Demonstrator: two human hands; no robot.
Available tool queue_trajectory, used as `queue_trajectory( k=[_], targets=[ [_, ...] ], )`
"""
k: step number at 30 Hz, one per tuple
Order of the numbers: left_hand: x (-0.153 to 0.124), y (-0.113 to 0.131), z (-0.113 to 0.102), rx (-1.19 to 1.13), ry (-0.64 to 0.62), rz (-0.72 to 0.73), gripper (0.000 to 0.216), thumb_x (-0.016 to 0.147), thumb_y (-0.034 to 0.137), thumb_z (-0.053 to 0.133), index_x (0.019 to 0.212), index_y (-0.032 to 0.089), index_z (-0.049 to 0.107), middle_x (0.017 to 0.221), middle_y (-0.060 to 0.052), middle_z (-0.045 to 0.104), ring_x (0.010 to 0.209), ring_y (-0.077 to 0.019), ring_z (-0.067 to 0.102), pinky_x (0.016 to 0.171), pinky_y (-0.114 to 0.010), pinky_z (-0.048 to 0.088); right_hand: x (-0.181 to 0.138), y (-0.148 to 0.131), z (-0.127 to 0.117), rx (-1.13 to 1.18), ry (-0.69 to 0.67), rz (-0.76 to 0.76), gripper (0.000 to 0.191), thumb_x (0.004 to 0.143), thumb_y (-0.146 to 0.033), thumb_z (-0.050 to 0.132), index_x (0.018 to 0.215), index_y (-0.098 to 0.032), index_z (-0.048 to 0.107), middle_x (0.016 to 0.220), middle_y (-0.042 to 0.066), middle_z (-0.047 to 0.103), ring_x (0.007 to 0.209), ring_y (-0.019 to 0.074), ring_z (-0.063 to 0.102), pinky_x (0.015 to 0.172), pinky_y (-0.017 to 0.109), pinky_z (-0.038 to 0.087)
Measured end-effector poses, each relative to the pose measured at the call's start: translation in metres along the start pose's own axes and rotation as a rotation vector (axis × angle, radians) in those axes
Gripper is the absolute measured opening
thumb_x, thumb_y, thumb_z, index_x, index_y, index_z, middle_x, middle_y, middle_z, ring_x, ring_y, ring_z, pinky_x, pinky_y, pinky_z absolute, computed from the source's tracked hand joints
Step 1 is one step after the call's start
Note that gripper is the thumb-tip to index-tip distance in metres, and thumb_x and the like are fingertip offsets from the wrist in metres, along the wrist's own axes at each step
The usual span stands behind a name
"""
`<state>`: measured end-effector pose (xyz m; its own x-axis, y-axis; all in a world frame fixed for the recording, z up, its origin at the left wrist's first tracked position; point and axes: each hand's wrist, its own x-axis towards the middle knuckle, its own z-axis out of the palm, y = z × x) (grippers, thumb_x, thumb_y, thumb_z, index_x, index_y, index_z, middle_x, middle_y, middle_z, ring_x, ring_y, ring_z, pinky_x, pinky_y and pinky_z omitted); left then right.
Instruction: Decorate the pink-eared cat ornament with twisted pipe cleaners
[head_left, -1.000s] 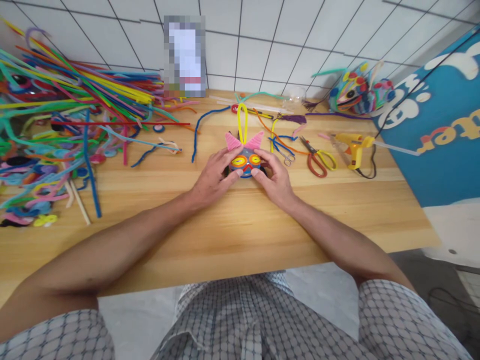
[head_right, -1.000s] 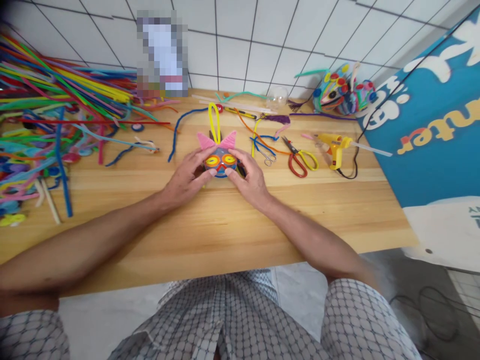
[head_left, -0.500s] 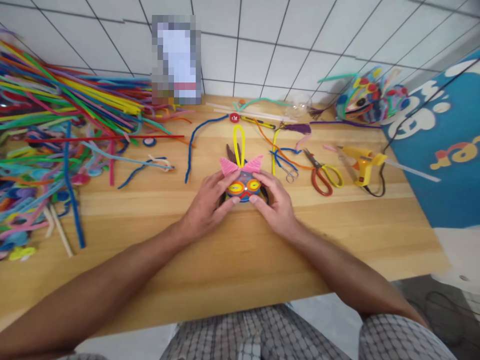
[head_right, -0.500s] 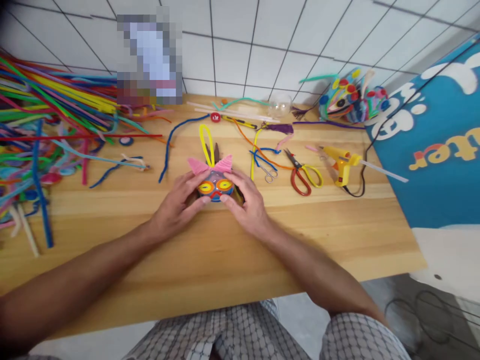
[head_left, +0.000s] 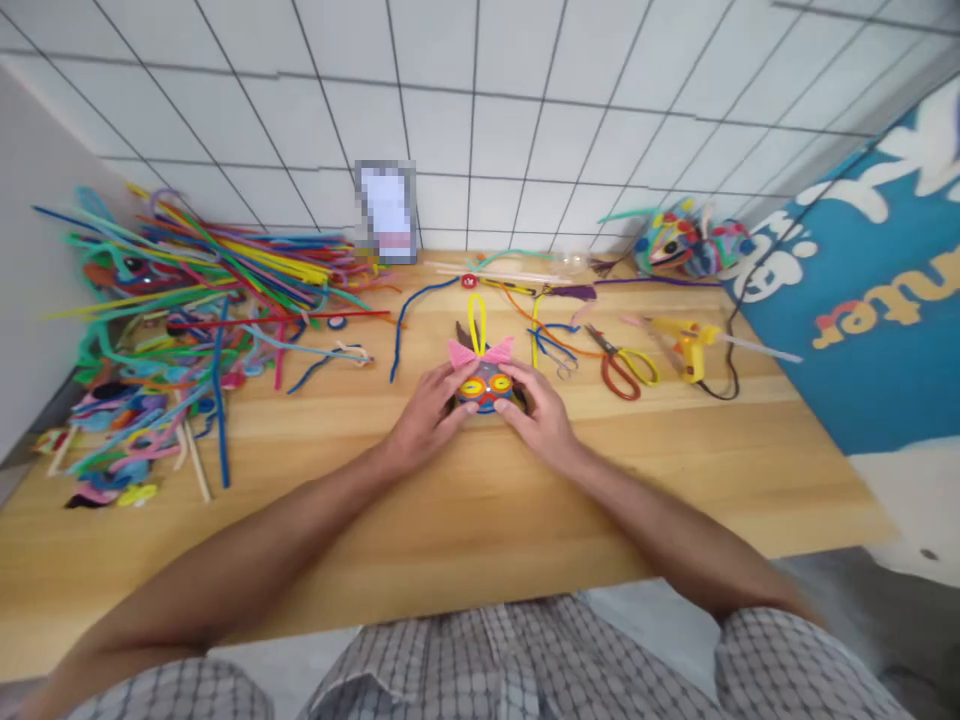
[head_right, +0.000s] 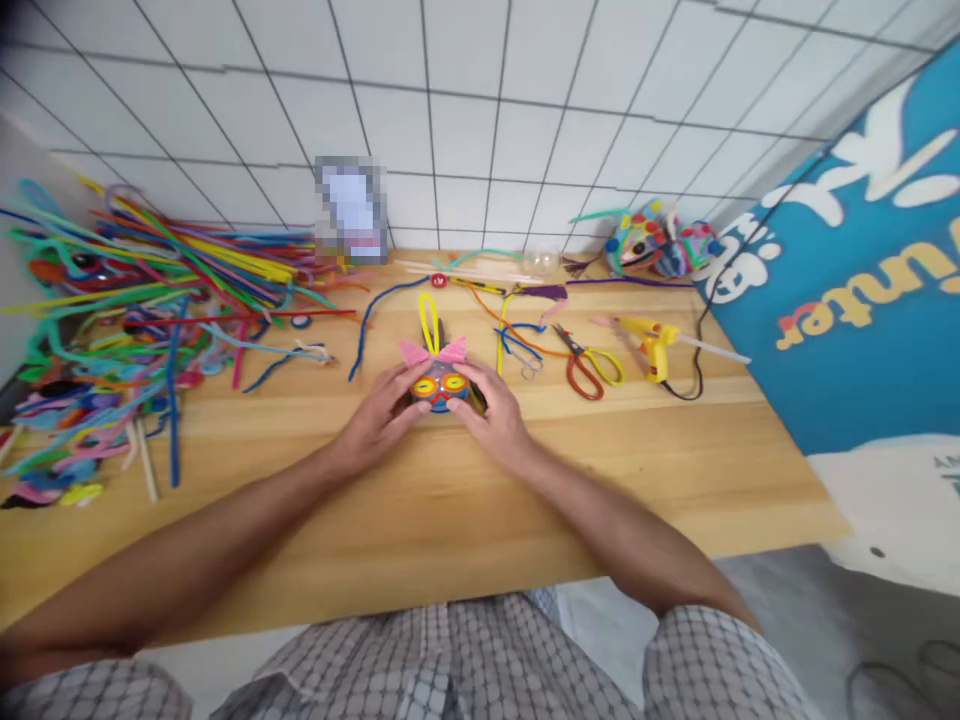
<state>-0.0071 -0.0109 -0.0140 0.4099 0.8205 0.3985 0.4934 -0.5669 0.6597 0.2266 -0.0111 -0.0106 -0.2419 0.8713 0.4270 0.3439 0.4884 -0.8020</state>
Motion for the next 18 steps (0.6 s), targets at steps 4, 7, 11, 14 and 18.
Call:
queue_trajectory(
  k=[4, 7, 11, 14, 18],
  targets=[
    [0.003, -0.001, 0.000, -0.004, 0.025, 0.020, 0.058, 0.106, 0.045, 0.053, 0.159, 0.023, 0.047, 0.152, -0.016, 0.058, 0.140, -0.0294, 0.054, 0.120, -0.052, 0.043, 0.002, 0.000, 0.002, 0.031, 0.023, -0.025, 0.045, 0.098, -0.045, 0.068, 0.138, -0.025, 0.064, 0.143, 0.012, 0.067, 0.132, 0.0276, 0.063, 0.113, 0.049, 0.052],
    [0.006, -0.003, 0.001, -0.023, 0.036, 0.031, 0.058, 0.106, 0.044, 0.054, 0.157, 0.018, 0.049, 0.149, -0.018, 0.060, 0.138, -0.0292, 0.055, 0.119, -0.051, 0.044, 0.005, 0.003, 0.004, 0.050, 0.026, -0.022, 0.046, 0.097, -0.045, 0.068, 0.137, -0.024, 0.064, 0.141, 0.012, 0.068, 0.129, 0.0268, 0.065, 0.112, 0.047, 0.053],
    [0.009, -0.004, 0.003, -0.029, 0.069, 0.049, 0.058, 0.104, 0.045, 0.054, 0.155, 0.017, 0.052, 0.148, -0.017, 0.061, 0.139, -0.0284, 0.055, 0.120, -0.049, 0.042, 0.006, 0.009, 0.006, 0.060, 0.037, -0.004, 0.050, 0.094, -0.050, 0.070, 0.136, -0.023, 0.065, 0.140, 0.012, 0.069, 0.125, 0.0266, 0.067, 0.108, 0.046, 0.055],
    [0.010, -0.003, 0.004, -0.026, 0.072, 0.040, 0.057, 0.104, 0.046, 0.052, 0.154, 0.019, 0.053, 0.148, -0.016, 0.062, 0.137, -0.0279, 0.056, 0.120, -0.049, 0.042, 0.008, 0.011, 0.007, 0.065, 0.044, 0.021, 0.052, 0.093, -0.053, 0.070, 0.135, -0.022, 0.066, 0.138, 0.012, 0.070, 0.122, 0.0268, 0.068, 0.106, 0.046, 0.055],
    [0.012, -0.004, 0.004, -0.036, 0.084, 0.047, 0.058, 0.103, 0.048, 0.053, 0.153, 0.017, 0.054, 0.146, -0.017, 0.064, 0.135, -0.0293, 0.058, 0.118, -0.051, 0.044, 0.011, 0.008, 0.006, 0.065, 0.044, 0.040, 0.054, 0.091, -0.057, 0.071, 0.133, -0.023, 0.067, 0.135, 0.011, 0.071, 0.120, 0.0273, 0.068, 0.103, 0.045, 0.056]
  ],
)
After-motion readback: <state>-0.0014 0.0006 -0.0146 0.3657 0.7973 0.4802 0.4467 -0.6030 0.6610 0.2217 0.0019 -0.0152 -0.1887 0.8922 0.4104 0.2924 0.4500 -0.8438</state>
